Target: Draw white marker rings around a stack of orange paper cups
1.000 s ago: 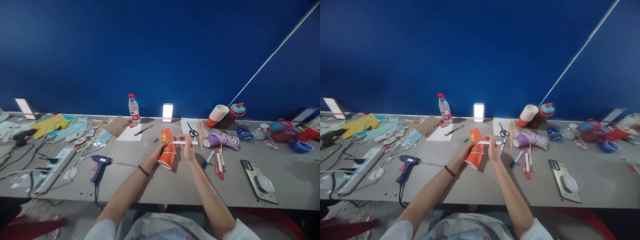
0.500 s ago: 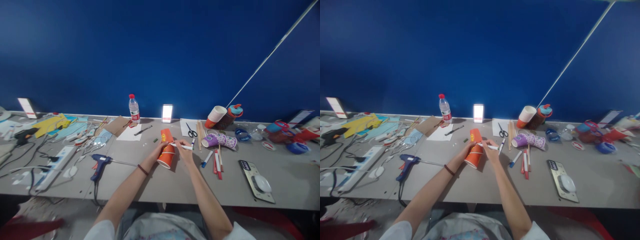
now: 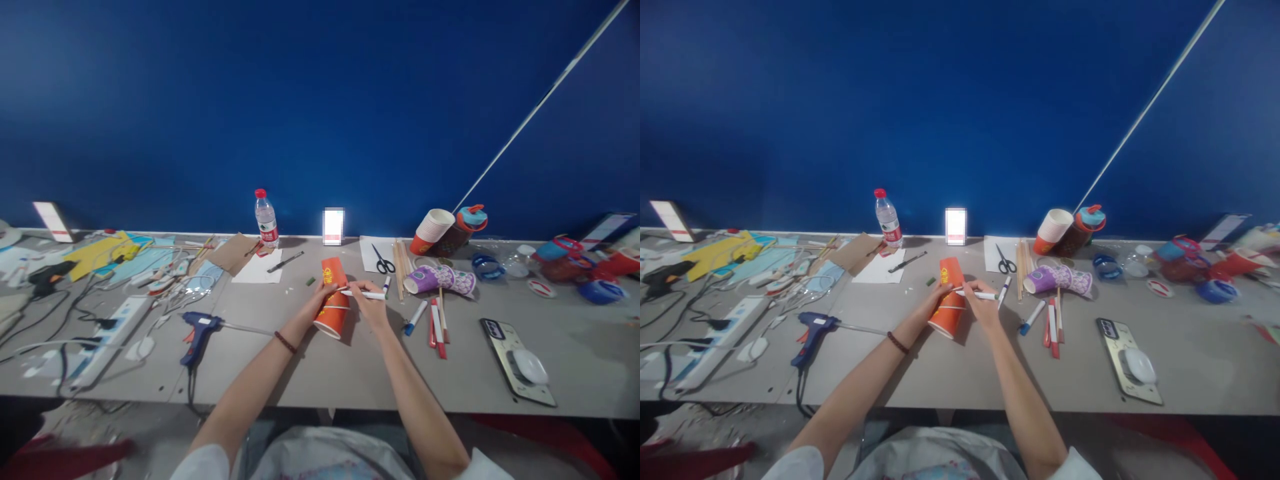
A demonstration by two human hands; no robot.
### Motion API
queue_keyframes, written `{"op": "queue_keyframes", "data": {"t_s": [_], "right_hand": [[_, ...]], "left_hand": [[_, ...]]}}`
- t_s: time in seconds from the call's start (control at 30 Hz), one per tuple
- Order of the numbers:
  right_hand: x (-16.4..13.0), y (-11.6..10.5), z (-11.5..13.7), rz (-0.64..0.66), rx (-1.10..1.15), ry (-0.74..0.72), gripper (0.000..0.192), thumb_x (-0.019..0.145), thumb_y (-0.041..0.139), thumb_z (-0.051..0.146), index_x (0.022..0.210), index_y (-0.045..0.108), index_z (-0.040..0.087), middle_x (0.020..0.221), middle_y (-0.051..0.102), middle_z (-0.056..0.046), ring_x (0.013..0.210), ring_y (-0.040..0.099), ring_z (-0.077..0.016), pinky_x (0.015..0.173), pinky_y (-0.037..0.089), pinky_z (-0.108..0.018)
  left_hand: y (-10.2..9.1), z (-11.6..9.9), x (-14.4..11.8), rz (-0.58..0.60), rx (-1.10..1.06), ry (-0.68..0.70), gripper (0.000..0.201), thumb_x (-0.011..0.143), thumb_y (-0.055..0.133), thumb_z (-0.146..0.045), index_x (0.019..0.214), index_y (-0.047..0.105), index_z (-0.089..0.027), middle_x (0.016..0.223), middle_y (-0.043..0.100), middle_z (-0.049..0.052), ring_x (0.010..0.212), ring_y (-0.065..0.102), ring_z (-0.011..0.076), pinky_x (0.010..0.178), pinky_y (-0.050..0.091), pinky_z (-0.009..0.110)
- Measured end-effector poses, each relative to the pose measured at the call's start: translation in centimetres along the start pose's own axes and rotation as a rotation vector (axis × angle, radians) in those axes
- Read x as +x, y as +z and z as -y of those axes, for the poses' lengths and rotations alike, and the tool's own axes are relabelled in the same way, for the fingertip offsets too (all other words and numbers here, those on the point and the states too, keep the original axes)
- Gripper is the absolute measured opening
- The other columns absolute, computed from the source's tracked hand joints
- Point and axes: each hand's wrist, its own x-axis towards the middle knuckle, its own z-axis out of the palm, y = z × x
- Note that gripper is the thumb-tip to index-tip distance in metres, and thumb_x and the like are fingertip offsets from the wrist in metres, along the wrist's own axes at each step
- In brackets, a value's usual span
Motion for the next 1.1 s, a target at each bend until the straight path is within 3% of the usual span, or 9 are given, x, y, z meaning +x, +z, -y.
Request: {"op": "queue_keyframes", "data": {"t_s": [0.47, 0.93, 1.1], "right_hand": [[-0.23, 0.16, -0.49, 0.021, 0.007, 0.015, 0.024, 0.084, 0.062, 0.042, 0.075, 0.069, 0.02, 0.074, 0.073, -0.003, 0.069, 0.066, -0.0193, 0.067, 0.05, -0.031], [-0.31, 0.21, -0.01, 0.012, -0.012, -0.007, 0.023, 0.083, 0.061, 0.039, 0.071, 0.067, 0.02, 0.07, 0.071, -0.003, 0.066, 0.065, -0.019, 0.066, 0.051, -0.032], [-0.33, 0.25, -0.09, 0.019, -0.019, -0.01, 0.026, 0.081, 0.061, 0.04, 0.066, 0.067, 0.02, 0.075, 0.072, -0.005, 0.073, 0.065, -0.0206, 0.072, 0.051, -0.033]], "left_hand": [[0.31, -0.44, -0.24, 0.013, -0.019, -0.007, 0.043, 0.071, 0.077, -0.028, 0.109, 0.059, -0.017, 0.095, 0.071, 0.007, 0.079, 0.068, 0.0217, 0.071, 0.056, 0.034], [0.14, -0.2, -0.06, 0.012, -0.024, -0.005, 0.043, 0.073, 0.075, -0.026, 0.113, 0.06, -0.017, 0.095, 0.072, 0.007, 0.079, 0.069, 0.0219, 0.074, 0.056, 0.035], [0.3, -0.32, -0.09, 0.017, -0.031, -0.016, 0.041, 0.073, 0.075, -0.025, 0.11, 0.06, -0.016, 0.094, 0.072, 0.007, 0.077, 0.069, 0.021, 0.073, 0.056, 0.035]]}}
